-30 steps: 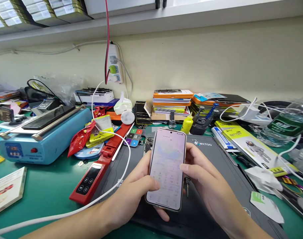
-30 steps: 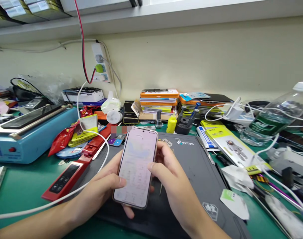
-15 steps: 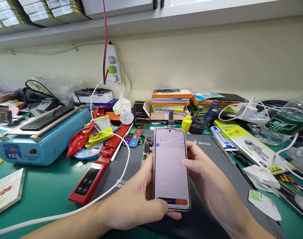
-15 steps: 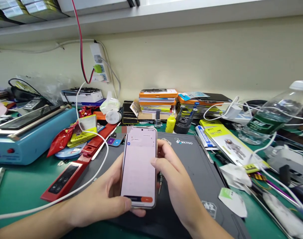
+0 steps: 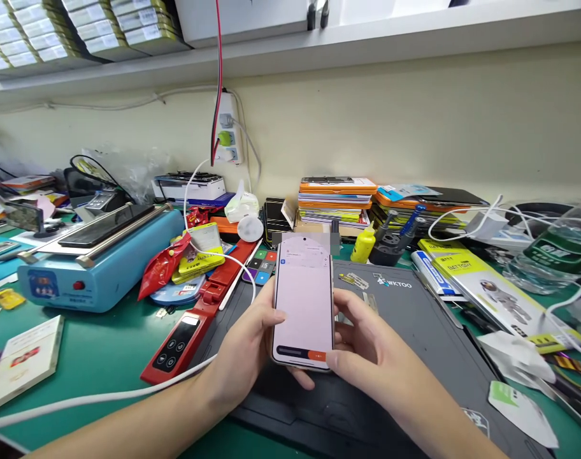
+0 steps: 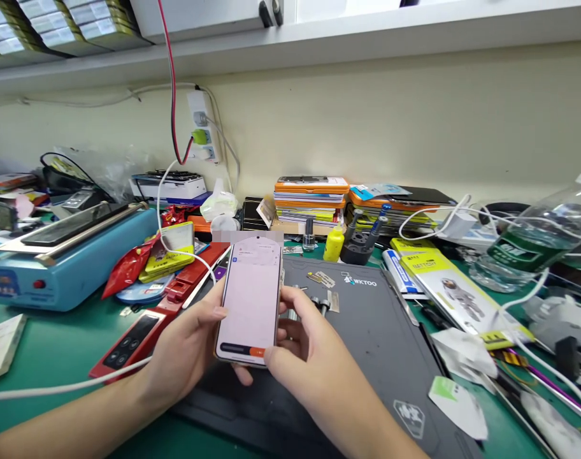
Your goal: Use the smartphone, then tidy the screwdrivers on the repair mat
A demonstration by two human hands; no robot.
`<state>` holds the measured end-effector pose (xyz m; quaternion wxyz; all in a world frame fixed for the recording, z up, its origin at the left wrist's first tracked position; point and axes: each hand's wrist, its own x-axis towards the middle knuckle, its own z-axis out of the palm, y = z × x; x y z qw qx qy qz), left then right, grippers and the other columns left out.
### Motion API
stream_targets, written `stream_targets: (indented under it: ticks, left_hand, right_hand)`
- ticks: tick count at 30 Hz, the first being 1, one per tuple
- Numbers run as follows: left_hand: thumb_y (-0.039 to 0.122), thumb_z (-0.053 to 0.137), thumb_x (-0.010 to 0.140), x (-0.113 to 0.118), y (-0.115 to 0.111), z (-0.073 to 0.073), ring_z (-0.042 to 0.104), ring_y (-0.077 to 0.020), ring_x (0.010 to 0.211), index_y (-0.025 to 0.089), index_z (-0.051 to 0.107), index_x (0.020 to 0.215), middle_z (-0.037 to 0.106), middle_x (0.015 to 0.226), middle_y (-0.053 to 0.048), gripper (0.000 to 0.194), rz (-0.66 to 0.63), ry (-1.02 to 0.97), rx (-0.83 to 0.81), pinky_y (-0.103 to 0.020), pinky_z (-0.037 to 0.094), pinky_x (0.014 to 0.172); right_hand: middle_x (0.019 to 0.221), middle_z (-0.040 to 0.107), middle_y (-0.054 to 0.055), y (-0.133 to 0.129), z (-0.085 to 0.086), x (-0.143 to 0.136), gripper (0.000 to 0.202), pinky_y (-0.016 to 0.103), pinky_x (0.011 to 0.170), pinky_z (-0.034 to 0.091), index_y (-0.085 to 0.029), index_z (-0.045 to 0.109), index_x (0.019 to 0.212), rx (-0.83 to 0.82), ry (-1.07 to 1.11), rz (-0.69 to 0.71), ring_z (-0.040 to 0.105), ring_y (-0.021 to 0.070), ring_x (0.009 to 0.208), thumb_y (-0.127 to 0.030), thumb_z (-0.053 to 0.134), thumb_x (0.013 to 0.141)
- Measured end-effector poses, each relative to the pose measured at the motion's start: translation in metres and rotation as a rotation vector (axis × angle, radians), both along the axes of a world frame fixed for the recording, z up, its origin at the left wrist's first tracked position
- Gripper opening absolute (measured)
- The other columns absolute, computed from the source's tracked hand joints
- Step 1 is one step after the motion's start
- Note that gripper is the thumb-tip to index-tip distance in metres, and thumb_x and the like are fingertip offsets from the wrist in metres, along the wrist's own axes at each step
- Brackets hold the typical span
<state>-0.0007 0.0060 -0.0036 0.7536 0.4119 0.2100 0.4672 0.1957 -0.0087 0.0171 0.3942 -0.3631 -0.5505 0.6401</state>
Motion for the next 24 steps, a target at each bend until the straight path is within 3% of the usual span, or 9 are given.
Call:
stream_targets:
  ticks: [5, 14, 19, 24]
  left_hand:
    - [0.03, 0.054, 0.09, -0.0002, 0.0001, -0.0028, 0.076, -0.0367, 0.104, 0.028, 0.021, 0.162, 0.067, 0.133, -0.017, 0.079, 0.014, 0.019, 0.002, -0.034, 0.067, 0.053]
    - [0.018, 0.056, 0.085, 0.0003, -0.0021, -0.0018, 0.078, -0.0336, 0.101, 0.027, 0.042, 0.151, 0.072, 0.123, -0.013, 0.067, 0.026, 0.066, 0.025, -0.029, 0.066, 0.051]
    - [0.027, 0.063, 0.096, 0.0033, -0.0045, 0.0023, 0.079, -0.0309, 0.098, 0.028, 0.043, 0.148, 0.072, 0.123, -0.013, 0.056, 0.033, 0.102, 0.036, -0.023, 0.065, 0.049]
    - [0.033, 0.071, 0.097, 0.0051, -0.004, 0.0037, 0.079, -0.0297, 0.098, 0.028, 0.044, 0.146, 0.071, 0.126, -0.013, 0.055, 0.046, 0.153, 0.069, -0.02, 0.064, 0.049]
  right_hand:
    - [0.135, 0.066, 0.007, -0.0018, 0.0018, -0.0039, 0.06, 0.036, 0.094, 0.057, -0.028, 0.043, 0.142, -0.017, -0.01, 0.02, 0.069, 0.0253, 0.115, -0.017, 0.071, 0.09]
    - [0.137, 0.066, 0.006, -0.0035, 0.0009, -0.0053, 0.05, 0.038, 0.096, 0.059, -0.031, 0.049, 0.138, -0.011, -0.034, 0.009, 0.07, 0.0262, 0.116, -0.02, 0.072, 0.095]
    - [0.138, 0.066, 0.006, -0.0027, -0.0014, -0.0052, 0.054, 0.041, 0.103, 0.057, -0.031, 0.047, 0.141, -0.025, -0.017, 0.019, 0.069, 0.0261, 0.12, -0.022, 0.076, 0.095]
    - [0.142, 0.062, 0.008, -0.0052, 0.0025, -0.0048, 0.052, 0.042, 0.099, 0.06, -0.029, 0.05, 0.139, -0.016, -0.02, -0.007, 0.068, 0.028, 0.121, -0.014, 0.07, 0.092]
